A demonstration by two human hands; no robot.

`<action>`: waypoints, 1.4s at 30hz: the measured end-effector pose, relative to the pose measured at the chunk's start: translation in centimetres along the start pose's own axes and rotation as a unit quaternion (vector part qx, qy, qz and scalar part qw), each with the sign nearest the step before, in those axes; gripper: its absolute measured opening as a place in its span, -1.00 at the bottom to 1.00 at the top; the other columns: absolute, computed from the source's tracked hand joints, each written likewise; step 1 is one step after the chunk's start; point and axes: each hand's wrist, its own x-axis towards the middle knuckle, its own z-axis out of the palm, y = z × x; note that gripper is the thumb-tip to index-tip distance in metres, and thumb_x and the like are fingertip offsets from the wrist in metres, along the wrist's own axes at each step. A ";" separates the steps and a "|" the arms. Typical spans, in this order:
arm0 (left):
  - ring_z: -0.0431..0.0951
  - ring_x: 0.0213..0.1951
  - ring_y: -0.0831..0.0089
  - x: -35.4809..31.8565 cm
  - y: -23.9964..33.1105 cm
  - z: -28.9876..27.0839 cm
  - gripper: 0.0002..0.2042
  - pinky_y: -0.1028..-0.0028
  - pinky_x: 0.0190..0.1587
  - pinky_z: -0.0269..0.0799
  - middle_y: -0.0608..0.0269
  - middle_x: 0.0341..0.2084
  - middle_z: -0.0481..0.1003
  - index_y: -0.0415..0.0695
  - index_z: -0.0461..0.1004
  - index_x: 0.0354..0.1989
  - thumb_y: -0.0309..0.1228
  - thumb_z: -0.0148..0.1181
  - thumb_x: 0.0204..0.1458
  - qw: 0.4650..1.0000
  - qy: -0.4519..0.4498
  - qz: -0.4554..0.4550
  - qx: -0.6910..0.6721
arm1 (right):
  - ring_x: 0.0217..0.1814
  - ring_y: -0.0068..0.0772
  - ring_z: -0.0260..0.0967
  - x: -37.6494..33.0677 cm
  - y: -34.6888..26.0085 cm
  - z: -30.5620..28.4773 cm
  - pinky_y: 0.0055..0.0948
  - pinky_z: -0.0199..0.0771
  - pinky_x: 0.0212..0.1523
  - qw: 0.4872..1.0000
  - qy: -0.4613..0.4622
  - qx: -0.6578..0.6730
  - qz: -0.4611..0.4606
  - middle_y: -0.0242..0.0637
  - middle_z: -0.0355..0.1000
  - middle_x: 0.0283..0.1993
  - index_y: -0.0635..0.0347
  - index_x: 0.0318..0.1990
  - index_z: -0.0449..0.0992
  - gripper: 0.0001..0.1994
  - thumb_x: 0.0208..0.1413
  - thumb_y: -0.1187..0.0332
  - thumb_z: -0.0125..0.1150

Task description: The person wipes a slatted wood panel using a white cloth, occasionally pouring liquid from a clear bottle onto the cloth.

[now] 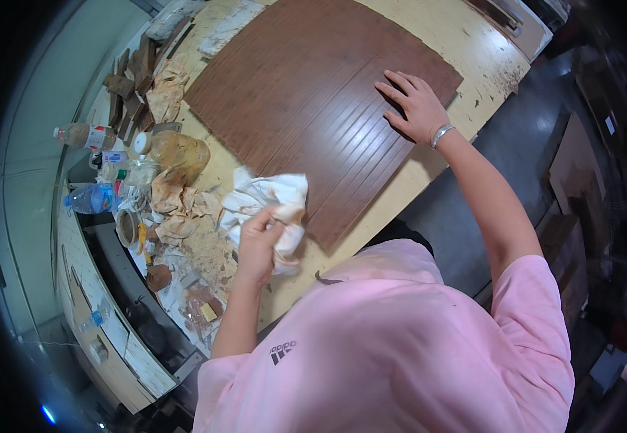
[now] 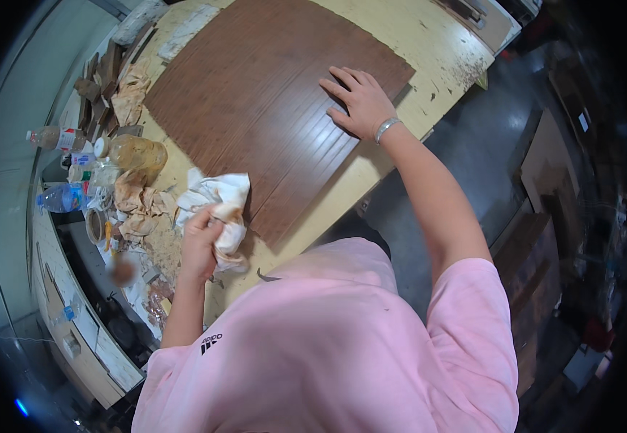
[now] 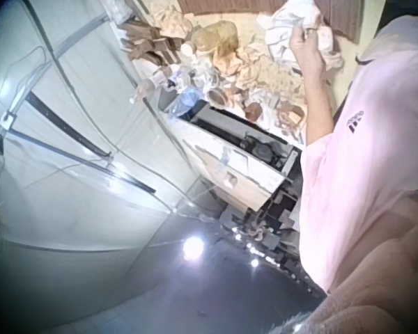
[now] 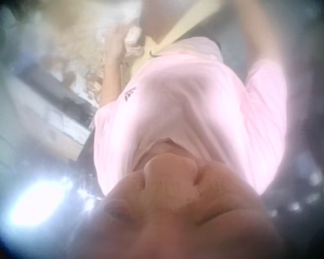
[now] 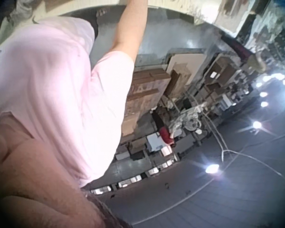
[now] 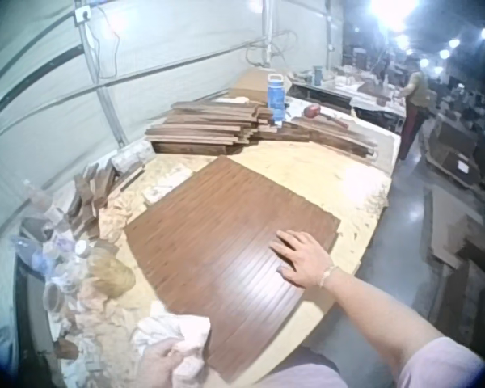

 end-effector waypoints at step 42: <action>0.59 -0.20 0.50 -2.4 -0.9 -10.7 -0.66 0.49 -0.05 0.48 0.15 -0.18 0.59 -0.37 0.46 0.07 -0.56 0.17 0.11 0.945 0.159 0.099 -0.268 | -0.39 -0.45 0.48 21.6 -23.0 3.9 -0.48 0.50 -0.29 0.753 -0.319 0.566 0.103 -0.27 0.51 -0.38 0.31 -0.28 0.54 -0.82 -0.12 0.54 0.25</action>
